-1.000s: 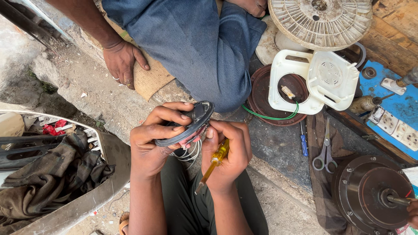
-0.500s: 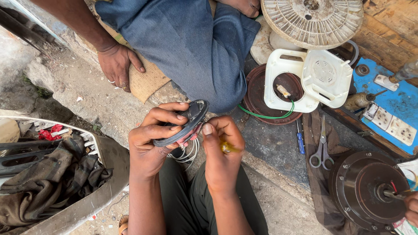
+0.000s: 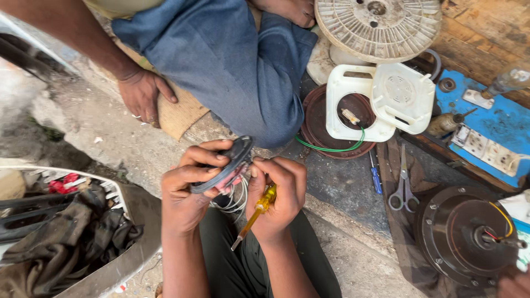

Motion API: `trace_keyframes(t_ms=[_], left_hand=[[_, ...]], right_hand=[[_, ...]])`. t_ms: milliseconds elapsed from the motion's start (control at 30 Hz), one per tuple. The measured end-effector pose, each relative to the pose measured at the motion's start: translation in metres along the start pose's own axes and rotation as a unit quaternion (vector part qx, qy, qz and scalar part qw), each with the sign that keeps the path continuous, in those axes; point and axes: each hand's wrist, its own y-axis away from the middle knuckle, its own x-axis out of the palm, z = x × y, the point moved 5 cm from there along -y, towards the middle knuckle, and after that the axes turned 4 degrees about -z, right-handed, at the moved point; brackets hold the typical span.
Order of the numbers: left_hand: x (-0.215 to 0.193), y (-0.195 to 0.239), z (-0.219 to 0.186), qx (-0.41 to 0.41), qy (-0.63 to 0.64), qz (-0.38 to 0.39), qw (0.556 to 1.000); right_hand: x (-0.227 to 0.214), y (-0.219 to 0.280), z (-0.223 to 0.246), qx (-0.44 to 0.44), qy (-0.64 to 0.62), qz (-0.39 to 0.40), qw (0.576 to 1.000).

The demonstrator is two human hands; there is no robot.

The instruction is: The person sits on the ground and uses a screwdriver to open a small black electrical component. They then use scissors to cut a white wire and connect it to the component's terminals. The person twists the wire ends and secures them into the device.

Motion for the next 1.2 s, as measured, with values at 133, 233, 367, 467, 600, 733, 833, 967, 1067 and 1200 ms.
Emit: trace_keyframes(t_ms=[133, 233, 367, 467, 600, 733, 833, 967, 1067, 1200], left_hand=[[0.0, -0.002, 0.005, -0.013, 0.051, -0.004, 0.999], [-0.001, 0.0, 0.01, -0.011, 0.062, -0.014, 0.998], [0.001, 0.0, 0.012, 0.002, 0.05, -0.032, 0.998], [0.006, -0.006, 0.008, -0.003, 0.035, -0.016, 0.999], [0.016, -0.009, 0.002, -0.005, -0.046, 0.039, 0.998], [0.028, -0.018, -0.003, -0.01, -0.095, 0.063, 0.993], [0.043, -0.021, -0.009, 0.009, -0.193, 0.054, 0.98], [0.065, -0.024, -0.026, 0.064, -0.398, 0.067, 0.913], [0.076, -0.027, -0.032, 0.079, -0.46, 0.085, 0.88], [0.081, -0.031, -0.034, 0.087, -0.495, 0.102, 0.858]], right_hand=[[0.002, -0.002, 0.001, 0.036, -0.052, 0.001, 0.998], [0.002, -0.003, -0.002, 0.074, -0.071, 0.014, 0.995], [0.004, -0.006, -0.009, 0.122, -0.127, 0.044, 0.983], [0.005, -0.009, -0.016, 0.153, -0.18, 0.066, 0.97], [0.006, -0.003, -0.036, 0.23, -0.257, 0.072, 0.936], [0.013, 0.006, -0.063, 0.327, -0.394, 0.047, 0.858], [0.012, 0.015, -0.08, 0.33, -0.391, 0.056, 0.857], [0.021, 0.029, -0.105, 0.42, -0.508, 0.063, 0.749], [0.025, 0.032, -0.119, 0.448, -0.573, 0.056, 0.684], [0.022, 0.035, -0.132, 0.458, -0.57, 0.064, 0.679]])
